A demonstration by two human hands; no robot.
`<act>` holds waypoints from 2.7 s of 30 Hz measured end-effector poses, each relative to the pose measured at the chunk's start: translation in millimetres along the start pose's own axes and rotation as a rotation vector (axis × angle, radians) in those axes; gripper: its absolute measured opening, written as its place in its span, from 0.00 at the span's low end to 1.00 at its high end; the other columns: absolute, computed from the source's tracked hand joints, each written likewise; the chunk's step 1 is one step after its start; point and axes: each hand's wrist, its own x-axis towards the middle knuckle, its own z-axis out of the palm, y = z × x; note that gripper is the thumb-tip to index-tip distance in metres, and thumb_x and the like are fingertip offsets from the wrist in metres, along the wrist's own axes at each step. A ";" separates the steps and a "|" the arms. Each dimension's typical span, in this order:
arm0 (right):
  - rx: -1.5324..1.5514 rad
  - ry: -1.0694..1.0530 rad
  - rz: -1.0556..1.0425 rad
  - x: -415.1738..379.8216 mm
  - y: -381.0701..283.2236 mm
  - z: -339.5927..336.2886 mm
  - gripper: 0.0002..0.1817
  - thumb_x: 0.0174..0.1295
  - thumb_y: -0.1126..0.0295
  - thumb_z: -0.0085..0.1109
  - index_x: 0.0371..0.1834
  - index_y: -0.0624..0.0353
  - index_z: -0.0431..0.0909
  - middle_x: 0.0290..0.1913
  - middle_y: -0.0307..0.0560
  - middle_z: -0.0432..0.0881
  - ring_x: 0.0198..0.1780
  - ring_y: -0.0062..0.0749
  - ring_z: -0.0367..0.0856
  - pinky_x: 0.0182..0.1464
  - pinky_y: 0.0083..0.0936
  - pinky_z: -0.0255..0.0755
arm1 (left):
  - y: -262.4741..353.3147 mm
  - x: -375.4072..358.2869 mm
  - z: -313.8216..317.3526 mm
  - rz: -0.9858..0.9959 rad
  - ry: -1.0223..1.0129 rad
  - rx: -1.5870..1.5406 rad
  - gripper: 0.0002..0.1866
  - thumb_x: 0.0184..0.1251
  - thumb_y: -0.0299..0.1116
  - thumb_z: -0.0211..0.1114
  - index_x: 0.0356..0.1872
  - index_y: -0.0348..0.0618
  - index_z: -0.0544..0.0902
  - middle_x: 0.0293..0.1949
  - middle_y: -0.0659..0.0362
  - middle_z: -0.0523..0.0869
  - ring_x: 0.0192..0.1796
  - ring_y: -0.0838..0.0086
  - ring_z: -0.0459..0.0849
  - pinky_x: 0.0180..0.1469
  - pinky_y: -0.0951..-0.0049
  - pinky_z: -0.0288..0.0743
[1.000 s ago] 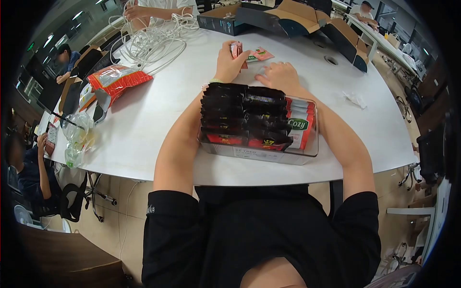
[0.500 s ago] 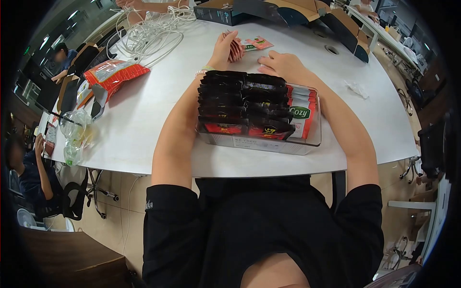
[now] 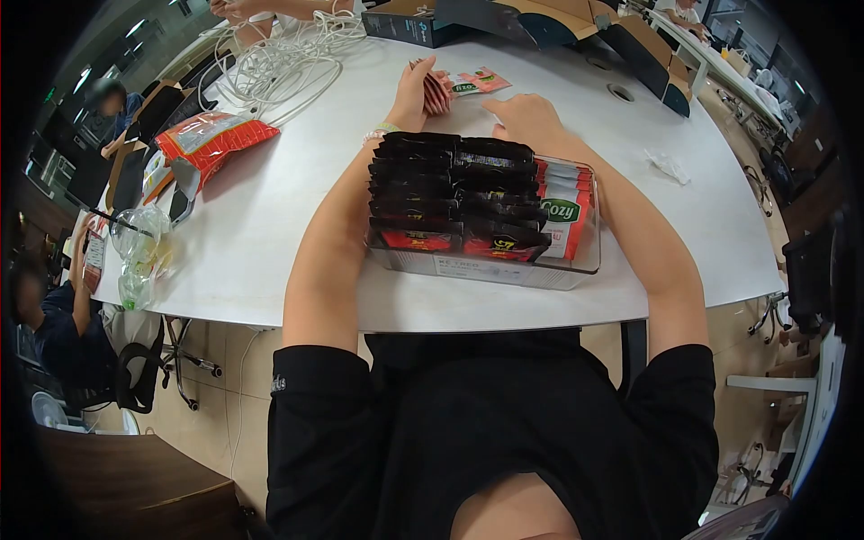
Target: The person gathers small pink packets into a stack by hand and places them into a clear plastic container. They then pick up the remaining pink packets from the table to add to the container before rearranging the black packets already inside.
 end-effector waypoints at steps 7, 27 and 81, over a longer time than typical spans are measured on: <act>0.125 0.202 -0.083 -2.9 7.2 21.8 0.22 0.51 0.78 0.55 0.52 0.57 0.77 0.36 0.56 0.83 0.37 0.49 0.83 0.39 0.40 0.77 | -0.8 3.2 -8.4 -0.056 -0.056 0.004 0.27 0.65 0.50 0.59 0.44 0.29 0.73 0.43 0.47 0.79 0.44 0.66 0.82 0.49 0.63 0.79; 0.322 0.435 -0.108 12.8 21.4 50.4 0.17 0.59 0.68 0.54 0.53 0.52 0.77 0.57 0.46 0.78 0.59 0.45 0.74 0.58 0.41 0.69 | 5.3 -3.5 -16.5 0.495 0.096 0.595 0.39 0.52 0.38 0.70 0.64 0.41 0.63 0.40 0.49 0.78 0.44 0.68 0.79 0.45 0.67 0.74; 0.251 0.238 -0.136 89.8 16.9 61.0 0.07 0.63 0.66 0.50 0.36 0.54 0.77 0.29 0.51 0.82 0.31 0.53 0.81 0.35 0.44 0.73 | 28.9 -15.0 -38.6 0.212 0.237 0.686 0.52 0.48 0.41 0.74 0.71 0.40 0.50 0.50 0.43 0.78 0.49 0.62 0.82 0.46 0.70 0.77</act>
